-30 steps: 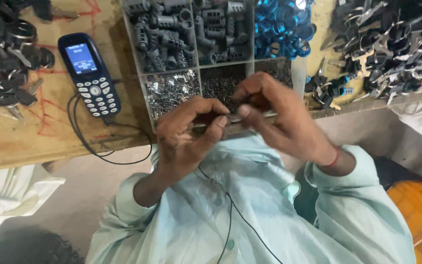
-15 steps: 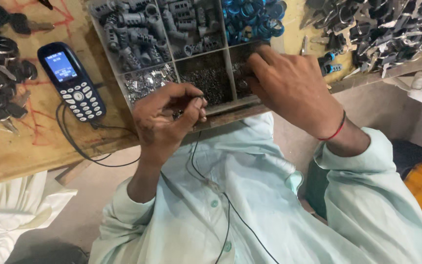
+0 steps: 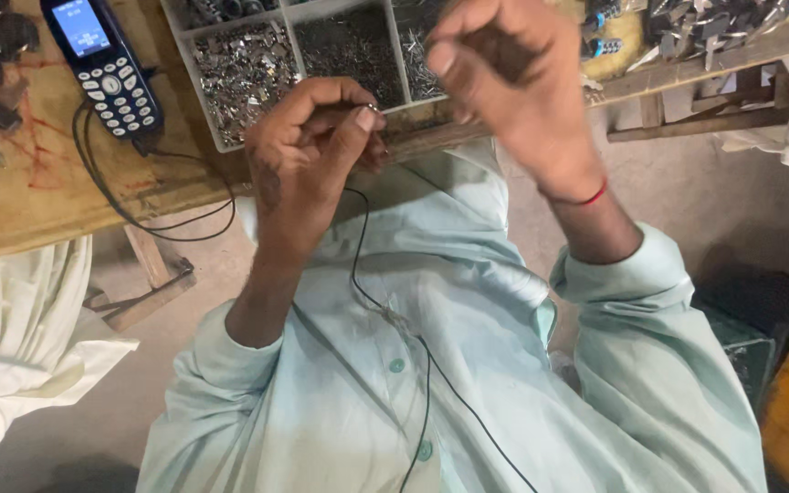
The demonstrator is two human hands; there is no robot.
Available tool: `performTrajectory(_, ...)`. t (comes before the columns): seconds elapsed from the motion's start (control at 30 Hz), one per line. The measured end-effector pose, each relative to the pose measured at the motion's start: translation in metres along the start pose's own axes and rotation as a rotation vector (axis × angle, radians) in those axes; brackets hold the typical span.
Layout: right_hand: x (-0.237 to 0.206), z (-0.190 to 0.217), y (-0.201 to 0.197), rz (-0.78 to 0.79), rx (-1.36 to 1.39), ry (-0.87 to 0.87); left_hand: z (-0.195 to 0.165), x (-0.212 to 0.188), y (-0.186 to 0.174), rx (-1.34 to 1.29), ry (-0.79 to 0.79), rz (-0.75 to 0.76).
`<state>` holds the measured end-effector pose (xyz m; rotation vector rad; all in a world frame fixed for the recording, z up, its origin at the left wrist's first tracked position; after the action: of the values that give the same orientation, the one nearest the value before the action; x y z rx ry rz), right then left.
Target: The person sits at a workbench assembling key heads by hand. They repeatedly pick a small metal pin from a compartment box, insert it into a plastic key head, press a blue cap onto the assembly, and place the finished key head with the piles of keys on the bench.
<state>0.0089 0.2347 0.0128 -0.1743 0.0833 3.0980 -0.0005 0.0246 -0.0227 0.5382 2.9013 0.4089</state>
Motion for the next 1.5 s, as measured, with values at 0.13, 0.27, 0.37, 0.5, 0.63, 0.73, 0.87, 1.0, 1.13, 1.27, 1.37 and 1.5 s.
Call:
performTrajectory(0.13,-0.038,0.020,0.032,-0.025,-0.589,-0.639,-0.001,-0.010,0.014,-0.209,0.022,0.034)
performTrajectory(0.27,-0.050,0.020,0.020,0.059,-0.572,-0.541,-0.002,-0.017,0.021,-0.289,-0.030,0.084)
performTrajectory(0.37,-0.052,0.019,0.007,0.118,-0.558,-0.506,-0.004,-0.020,0.024,-0.244,-0.026,0.113)
performTrajectory(0.5,-0.054,0.014,0.006,0.087,-0.505,-0.476,-0.007,-0.023,0.028,-0.158,0.049,0.111)
performTrajectory(0.63,-0.055,0.005,0.014,0.009,-0.447,-0.488,-0.010,-0.022,0.029,-0.092,0.158,0.091)
performTrajectory(0.73,-0.055,0.002,0.017,-0.022,-0.600,-0.693,-0.009,-0.018,0.023,-0.054,0.093,0.133)
performTrajectory(0.87,-0.042,0.000,0.018,0.122,-0.605,-0.805,-0.009,-0.008,0.013,-0.084,-0.042,0.190)
performTrajectory(1.0,-0.024,0.003,0.019,0.291,-0.467,-0.504,-0.020,-0.012,0.001,0.193,-0.037,0.181)
performTrajectory(1.13,-0.003,0.001,0.015,0.359,0.012,0.083,-0.023,-0.007,-0.011,0.097,-0.092,0.353)
performTrajectory(1.27,0.023,0.023,-0.005,0.057,-0.564,-0.155,-0.004,0.018,-0.021,-0.144,-0.095,0.319)
performTrajectory(1.37,0.045,0.037,-0.006,-0.023,-0.894,-0.194,0.012,0.030,-0.030,-0.238,-0.083,0.265)
performTrajectory(1.5,0.081,0.049,0.033,0.171,-1.246,-0.691,0.020,0.024,-0.034,-0.188,-0.101,0.309)
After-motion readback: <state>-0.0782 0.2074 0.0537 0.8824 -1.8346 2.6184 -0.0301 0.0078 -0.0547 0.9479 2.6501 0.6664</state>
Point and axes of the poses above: each hand's wrist, its own x-axis towards the middle knuckle, its own y-axis out of the palm, z = x × y, the point moved 3 cm from there along x, towards the middle knuckle, and after that the axes turned 1 degree about y, right-handed, at the moved point
